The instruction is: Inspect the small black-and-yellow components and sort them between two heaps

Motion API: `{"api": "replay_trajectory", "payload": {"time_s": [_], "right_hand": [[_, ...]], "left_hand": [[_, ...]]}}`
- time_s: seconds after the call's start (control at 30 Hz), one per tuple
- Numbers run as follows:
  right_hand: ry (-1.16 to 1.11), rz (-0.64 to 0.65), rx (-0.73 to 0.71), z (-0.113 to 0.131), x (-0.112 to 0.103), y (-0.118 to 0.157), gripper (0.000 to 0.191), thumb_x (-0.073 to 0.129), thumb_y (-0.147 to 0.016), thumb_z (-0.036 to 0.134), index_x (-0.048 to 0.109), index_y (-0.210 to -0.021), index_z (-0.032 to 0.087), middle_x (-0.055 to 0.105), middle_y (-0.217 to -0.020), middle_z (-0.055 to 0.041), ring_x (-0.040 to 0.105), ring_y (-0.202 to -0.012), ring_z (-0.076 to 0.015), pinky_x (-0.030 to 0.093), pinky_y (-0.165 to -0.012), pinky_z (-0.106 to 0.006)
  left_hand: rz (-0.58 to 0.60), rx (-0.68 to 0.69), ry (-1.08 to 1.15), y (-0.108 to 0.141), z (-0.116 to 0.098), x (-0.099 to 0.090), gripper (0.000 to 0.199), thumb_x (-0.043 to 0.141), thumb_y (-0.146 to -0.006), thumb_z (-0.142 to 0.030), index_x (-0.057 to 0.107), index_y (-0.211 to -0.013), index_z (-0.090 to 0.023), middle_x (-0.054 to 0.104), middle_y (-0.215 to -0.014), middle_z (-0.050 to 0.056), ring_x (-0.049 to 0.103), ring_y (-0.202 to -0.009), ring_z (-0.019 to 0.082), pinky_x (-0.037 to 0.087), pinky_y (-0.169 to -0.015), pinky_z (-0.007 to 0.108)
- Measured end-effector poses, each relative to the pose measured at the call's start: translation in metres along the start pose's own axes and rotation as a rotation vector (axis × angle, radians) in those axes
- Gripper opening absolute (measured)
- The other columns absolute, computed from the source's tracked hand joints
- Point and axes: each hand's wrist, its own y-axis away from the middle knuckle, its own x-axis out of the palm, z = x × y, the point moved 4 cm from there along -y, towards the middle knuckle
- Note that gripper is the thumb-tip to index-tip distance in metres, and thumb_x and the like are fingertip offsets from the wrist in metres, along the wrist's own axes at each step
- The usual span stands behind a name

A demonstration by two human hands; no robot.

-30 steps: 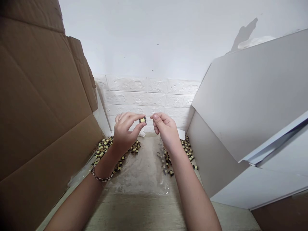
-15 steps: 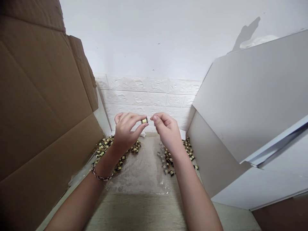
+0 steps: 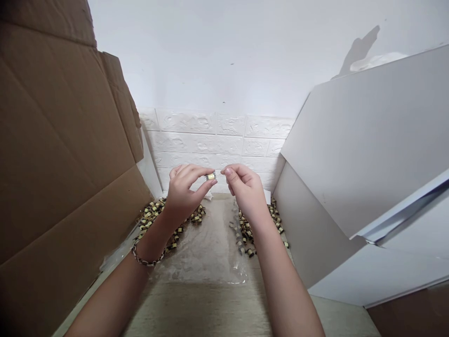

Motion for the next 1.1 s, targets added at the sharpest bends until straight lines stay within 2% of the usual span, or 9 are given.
{"api": "replay_trajectory", "payload": {"time_s": [0.3, 0.5, 0.73, 1.1], "right_hand": [[-0.008, -0.059, 0.010, -0.003, -0.001, -0.001, 0.024, 0.051, -0.075, 0.039, 0.061, -0.081, 0.018, 0.044, -0.059, 0.0037, 0.036, -0.044, -0.0045, 0.027, -0.042, -0.020], [0.141, -0.103, -0.025, 0.001, 0.002, 0.002, 0.022, 0.057, -0.070, 0.037, 0.066, -0.080, 0.019, 0.055, -0.064, 0.0009, 0.042, -0.049, -0.0067, 0.034, -0.047, -0.022], [0.177, -0.147, -0.088, 0.002, 0.005, 0.002, 0.016, 0.062, -0.067, 0.034, 0.068, -0.075, 0.021, 0.061, -0.067, 0.0000, 0.050, -0.059, -0.0098, 0.038, -0.054, -0.023], [0.215, -0.166, -0.148, 0.007, 0.006, 0.006, 0.013, 0.060, -0.069, 0.030, 0.067, -0.071, 0.020, 0.060, -0.065, 0.0002, 0.051, -0.062, -0.0108, 0.039, -0.058, -0.025]], "left_hand": [[-0.058, -0.040, 0.018, -0.001, 0.002, -0.006, 0.012, 0.056, -0.075, -0.029, 0.058, -0.085, -0.023, 0.064, -0.085, -0.002, 0.055, -0.083, 0.013, 0.027, -0.085, 0.033], [-0.119, -0.049, -0.024, -0.001, 0.002, -0.007, 0.013, 0.057, -0.074, -0.031, 0.059, -0.084, -0.023, 0.064, -0.082, -0.002, 0.056, -0.078, 0.013, 0.027, -0.085, 0.033], [-0.118, -0.021, -0.027, 0.000, 0.000, -0.004, 0.011, 0.057, -0.074, -0.031, 0.059, -0.082, -0.023, 0.064, -0.083, -0.002, 0.056, -0.081, 0.013, 0.026, -0.086, 0.033], [-0.106, -0.003, -0.055, 0.003, -0.001, 0.000, 0.012, 0.056, -0.075, -0.032, 0.058, -0.083, -0.024, 0.064, -0.081, -0.003, 0.056, -0.082, 0.013, 0.023, -0.088, 0.034]]}}
